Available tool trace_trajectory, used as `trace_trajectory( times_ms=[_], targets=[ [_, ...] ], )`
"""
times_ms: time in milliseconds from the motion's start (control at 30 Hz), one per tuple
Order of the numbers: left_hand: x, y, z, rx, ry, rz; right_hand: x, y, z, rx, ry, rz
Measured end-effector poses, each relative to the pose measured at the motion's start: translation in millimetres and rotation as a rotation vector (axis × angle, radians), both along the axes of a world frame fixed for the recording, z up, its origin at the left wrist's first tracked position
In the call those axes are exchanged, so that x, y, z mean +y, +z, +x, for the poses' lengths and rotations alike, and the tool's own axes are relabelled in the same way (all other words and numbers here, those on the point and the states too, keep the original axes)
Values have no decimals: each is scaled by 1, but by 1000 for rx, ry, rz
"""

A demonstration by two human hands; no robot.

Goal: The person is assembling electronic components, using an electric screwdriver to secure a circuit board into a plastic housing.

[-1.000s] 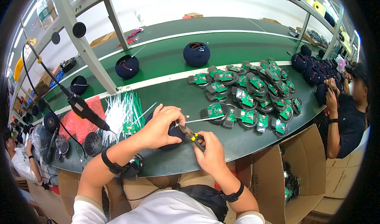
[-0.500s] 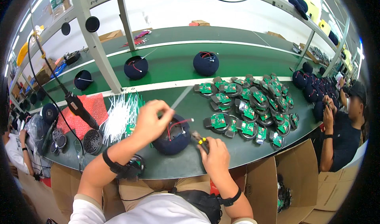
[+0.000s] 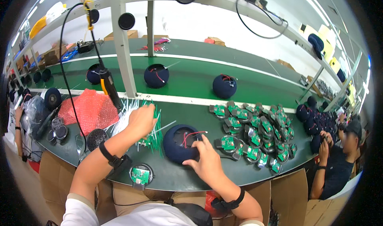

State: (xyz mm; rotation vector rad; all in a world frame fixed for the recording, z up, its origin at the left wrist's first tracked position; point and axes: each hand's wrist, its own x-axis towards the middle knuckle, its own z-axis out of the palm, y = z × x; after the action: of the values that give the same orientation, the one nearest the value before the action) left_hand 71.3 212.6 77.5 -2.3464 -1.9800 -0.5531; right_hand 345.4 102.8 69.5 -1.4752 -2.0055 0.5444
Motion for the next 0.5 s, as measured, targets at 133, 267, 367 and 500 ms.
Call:
trace_trajectory(
  times_ms=[133,267,367,500],
  targets=[
    [60,6,-8,122,176,98,96,29,-17,-16,-6,234],
    [136,-1,-3,51,327,75,236,13,-22,-150,-223,361],
    [182,-35,-13,178,324,408,298,-6,-22,-160,-328,246],
    [214,-49,-4,238,248,472,326,-37,3,-142,-268,435]
  ],
)
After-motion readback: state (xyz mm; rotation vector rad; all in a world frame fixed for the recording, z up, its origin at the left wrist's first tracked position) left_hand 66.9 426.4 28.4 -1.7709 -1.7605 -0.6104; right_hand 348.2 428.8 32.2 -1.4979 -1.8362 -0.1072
